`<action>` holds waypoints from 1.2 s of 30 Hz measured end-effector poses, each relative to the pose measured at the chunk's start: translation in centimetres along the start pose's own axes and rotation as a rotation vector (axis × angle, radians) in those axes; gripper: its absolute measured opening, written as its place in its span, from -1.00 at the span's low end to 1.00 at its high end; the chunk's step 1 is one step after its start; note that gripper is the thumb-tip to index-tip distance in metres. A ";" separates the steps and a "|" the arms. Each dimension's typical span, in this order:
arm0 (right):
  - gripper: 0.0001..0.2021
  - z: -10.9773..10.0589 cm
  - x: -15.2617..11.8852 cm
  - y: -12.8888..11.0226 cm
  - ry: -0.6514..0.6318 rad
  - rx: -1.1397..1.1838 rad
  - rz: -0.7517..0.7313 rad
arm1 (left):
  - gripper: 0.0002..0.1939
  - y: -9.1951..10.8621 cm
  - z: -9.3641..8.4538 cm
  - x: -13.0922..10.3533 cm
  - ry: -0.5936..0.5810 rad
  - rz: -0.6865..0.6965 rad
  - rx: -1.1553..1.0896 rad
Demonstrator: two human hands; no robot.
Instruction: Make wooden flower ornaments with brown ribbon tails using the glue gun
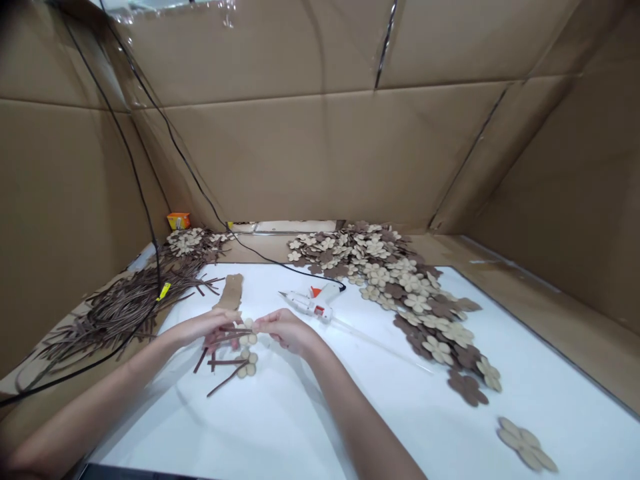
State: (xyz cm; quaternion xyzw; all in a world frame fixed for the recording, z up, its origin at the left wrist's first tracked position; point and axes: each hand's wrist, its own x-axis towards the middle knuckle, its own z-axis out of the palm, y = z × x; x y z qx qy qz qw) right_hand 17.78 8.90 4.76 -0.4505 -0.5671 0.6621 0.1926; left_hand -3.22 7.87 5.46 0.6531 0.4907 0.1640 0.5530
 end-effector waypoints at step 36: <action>-0.88 2.0 -0.6 1.3 0.279 -0.595 -0.010 | -0.65 -2.5 0.9 2.7 0.363 0.332 -0.342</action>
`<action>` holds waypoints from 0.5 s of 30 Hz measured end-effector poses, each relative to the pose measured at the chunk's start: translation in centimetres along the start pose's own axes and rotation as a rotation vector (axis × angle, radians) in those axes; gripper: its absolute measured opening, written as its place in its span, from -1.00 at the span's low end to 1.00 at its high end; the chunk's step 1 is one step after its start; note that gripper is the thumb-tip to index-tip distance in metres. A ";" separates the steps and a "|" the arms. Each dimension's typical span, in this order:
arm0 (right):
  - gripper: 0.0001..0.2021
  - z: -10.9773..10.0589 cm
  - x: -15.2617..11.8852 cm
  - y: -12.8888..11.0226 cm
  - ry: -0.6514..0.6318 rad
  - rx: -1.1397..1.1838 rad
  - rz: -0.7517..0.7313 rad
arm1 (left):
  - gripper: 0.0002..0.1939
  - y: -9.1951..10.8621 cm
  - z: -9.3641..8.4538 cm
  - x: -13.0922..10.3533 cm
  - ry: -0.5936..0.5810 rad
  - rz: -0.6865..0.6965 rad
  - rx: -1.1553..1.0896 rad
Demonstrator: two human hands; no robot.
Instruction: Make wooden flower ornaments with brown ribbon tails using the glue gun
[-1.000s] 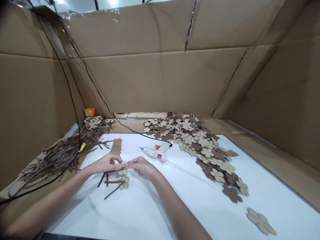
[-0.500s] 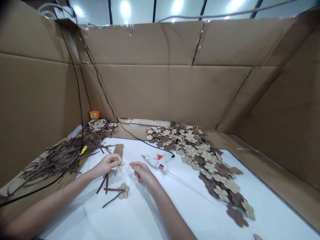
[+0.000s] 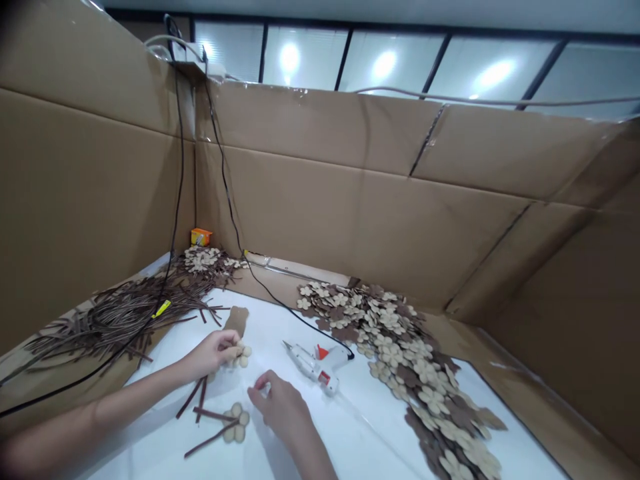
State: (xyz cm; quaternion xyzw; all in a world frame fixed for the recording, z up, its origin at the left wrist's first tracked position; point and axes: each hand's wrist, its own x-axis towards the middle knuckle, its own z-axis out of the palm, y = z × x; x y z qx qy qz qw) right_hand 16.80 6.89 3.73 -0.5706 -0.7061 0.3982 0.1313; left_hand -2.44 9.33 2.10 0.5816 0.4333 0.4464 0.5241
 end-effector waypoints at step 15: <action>-0.84 0.7 -0.3 0.5 -0.194 -0.181 -0.056 | -0.53 1.3 -1.0 0.5 0.071 -0.175 -0.188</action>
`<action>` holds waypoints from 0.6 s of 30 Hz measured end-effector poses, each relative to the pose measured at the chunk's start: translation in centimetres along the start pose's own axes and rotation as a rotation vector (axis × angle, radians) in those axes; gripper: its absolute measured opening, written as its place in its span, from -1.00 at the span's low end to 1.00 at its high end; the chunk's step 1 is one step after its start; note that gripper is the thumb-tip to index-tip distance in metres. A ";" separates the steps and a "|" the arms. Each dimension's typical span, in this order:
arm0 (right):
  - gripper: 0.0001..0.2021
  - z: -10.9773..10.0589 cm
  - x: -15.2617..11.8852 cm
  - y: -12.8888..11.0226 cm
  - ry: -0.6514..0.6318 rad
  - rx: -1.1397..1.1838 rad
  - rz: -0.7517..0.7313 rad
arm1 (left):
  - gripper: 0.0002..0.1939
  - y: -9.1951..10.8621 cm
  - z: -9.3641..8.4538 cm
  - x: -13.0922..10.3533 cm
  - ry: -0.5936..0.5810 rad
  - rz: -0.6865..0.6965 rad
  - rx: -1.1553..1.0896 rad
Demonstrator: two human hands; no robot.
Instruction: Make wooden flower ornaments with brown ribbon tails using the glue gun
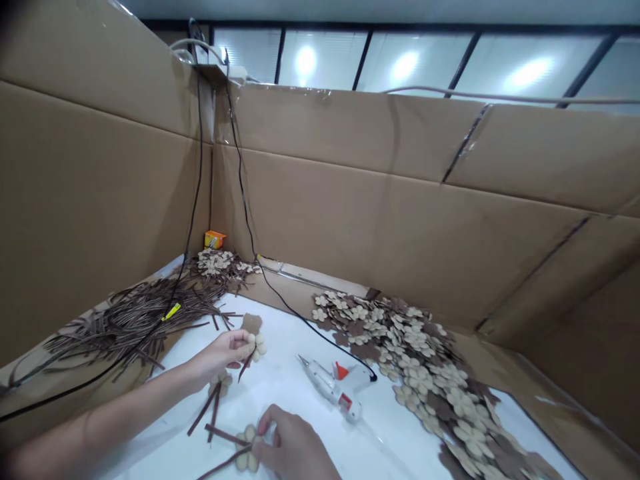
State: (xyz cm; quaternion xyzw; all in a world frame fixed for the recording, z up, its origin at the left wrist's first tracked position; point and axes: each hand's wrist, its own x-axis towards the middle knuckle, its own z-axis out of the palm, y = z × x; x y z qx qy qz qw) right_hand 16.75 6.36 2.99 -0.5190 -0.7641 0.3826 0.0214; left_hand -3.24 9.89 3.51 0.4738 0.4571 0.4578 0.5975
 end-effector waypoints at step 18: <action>-0.87 -0.7 1.1 0.8 -0.005 0.451 -0.084 | -0.86 -0.4 1.5 -1.3 -0.145 0.096 0.312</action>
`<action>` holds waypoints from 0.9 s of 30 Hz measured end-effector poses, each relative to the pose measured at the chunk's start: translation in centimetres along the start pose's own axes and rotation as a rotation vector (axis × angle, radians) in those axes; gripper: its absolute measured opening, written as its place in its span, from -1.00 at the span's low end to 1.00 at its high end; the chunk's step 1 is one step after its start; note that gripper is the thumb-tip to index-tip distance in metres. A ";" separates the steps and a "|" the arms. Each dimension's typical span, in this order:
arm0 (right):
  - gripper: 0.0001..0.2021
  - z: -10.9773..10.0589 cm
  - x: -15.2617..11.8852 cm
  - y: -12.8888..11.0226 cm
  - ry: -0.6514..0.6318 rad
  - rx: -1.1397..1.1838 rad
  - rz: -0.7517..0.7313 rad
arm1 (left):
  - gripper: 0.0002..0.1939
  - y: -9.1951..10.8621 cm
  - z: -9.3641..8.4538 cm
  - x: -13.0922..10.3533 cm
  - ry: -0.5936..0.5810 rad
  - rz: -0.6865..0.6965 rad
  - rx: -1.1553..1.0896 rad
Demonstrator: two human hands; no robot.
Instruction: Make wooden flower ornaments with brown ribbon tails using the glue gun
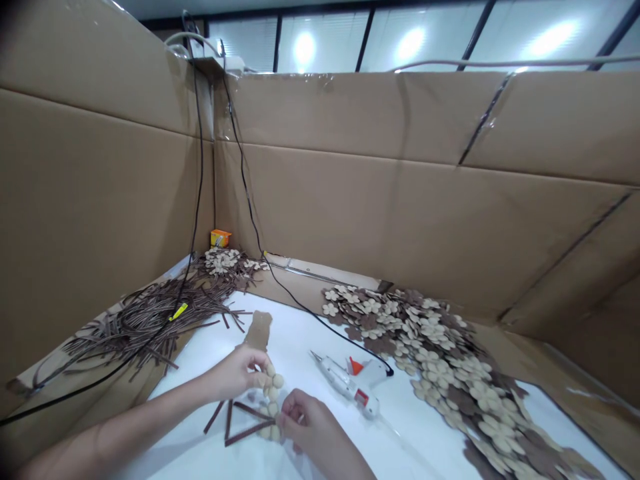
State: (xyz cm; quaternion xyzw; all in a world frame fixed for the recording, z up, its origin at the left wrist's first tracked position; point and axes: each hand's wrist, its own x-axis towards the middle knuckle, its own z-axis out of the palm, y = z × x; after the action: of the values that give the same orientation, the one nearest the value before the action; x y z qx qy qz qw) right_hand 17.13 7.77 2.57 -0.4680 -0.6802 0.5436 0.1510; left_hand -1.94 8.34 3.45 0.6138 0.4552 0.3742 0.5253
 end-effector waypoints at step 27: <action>-0.51 -0.8 1.1 -1.4 0.231 0.362 -0.088 | -0.97 0.7 2.7 -1.8 0.201 0.157 0.326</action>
State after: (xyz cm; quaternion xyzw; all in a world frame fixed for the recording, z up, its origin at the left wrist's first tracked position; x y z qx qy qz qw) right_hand 16.53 9.15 3.76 -0.4623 -0.5692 0.5927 0.3330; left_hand 0.16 5.74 3.67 0.6840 0.5106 0.3948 0.3401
